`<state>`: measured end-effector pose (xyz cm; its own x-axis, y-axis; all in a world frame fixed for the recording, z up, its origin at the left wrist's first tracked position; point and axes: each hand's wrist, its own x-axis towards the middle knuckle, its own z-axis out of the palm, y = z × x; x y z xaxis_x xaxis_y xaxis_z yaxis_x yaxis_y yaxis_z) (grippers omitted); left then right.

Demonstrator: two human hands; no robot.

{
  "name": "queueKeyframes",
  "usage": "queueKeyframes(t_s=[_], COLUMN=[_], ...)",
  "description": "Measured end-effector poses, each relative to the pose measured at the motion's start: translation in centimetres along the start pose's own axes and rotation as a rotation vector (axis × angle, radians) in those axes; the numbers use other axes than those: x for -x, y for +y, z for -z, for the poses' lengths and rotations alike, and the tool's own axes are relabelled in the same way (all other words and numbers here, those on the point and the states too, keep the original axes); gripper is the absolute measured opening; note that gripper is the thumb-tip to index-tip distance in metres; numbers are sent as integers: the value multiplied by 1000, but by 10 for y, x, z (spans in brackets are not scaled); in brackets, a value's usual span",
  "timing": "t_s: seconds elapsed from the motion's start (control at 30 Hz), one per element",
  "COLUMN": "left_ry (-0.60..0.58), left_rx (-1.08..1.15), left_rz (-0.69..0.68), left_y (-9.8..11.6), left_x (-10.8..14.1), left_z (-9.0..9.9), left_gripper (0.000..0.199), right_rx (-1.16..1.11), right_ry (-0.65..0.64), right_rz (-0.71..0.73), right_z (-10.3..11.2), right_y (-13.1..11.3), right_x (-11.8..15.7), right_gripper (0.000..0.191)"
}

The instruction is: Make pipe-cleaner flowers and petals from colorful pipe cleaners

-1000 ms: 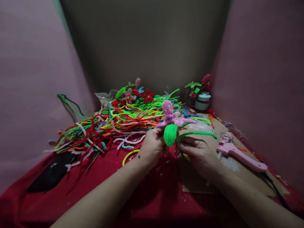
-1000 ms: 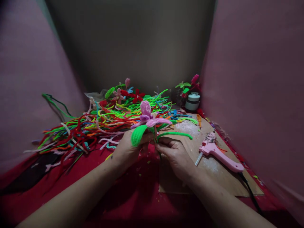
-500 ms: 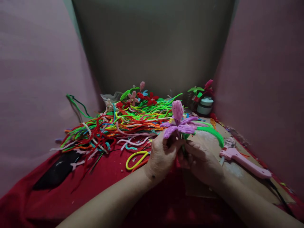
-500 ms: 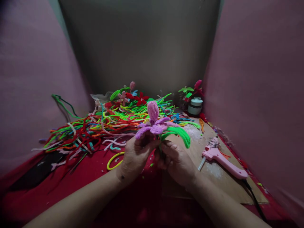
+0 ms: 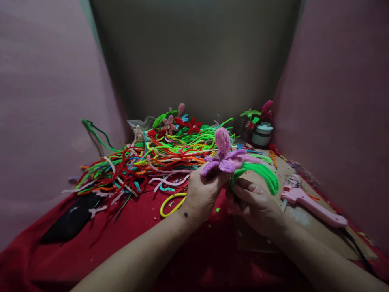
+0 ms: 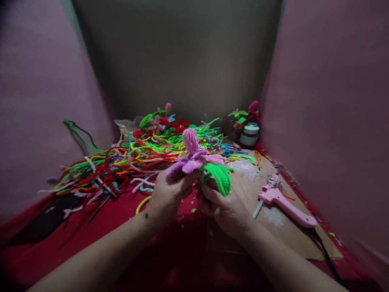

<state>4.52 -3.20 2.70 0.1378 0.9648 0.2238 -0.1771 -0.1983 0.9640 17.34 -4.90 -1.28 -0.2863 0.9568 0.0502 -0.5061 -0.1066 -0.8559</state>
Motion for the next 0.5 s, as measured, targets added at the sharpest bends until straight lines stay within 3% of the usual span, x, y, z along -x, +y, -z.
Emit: queueKeyframes(t_s=[0.13, 0.5], left_ry=[10, 46], left_rx=[-6, -192], left_rz=[3, -62], left_y=[-3, -2], left_x=[-2, 4], left_z=[1, -4], left_gripper=[21, 21], right_rx=[13, -67], right_ry=[2, 67], right_rz=[-4, 5], right_z=[-2, -6], right_y=[3, 6], right_x=[0, 3], right_gripper=[31, 24])
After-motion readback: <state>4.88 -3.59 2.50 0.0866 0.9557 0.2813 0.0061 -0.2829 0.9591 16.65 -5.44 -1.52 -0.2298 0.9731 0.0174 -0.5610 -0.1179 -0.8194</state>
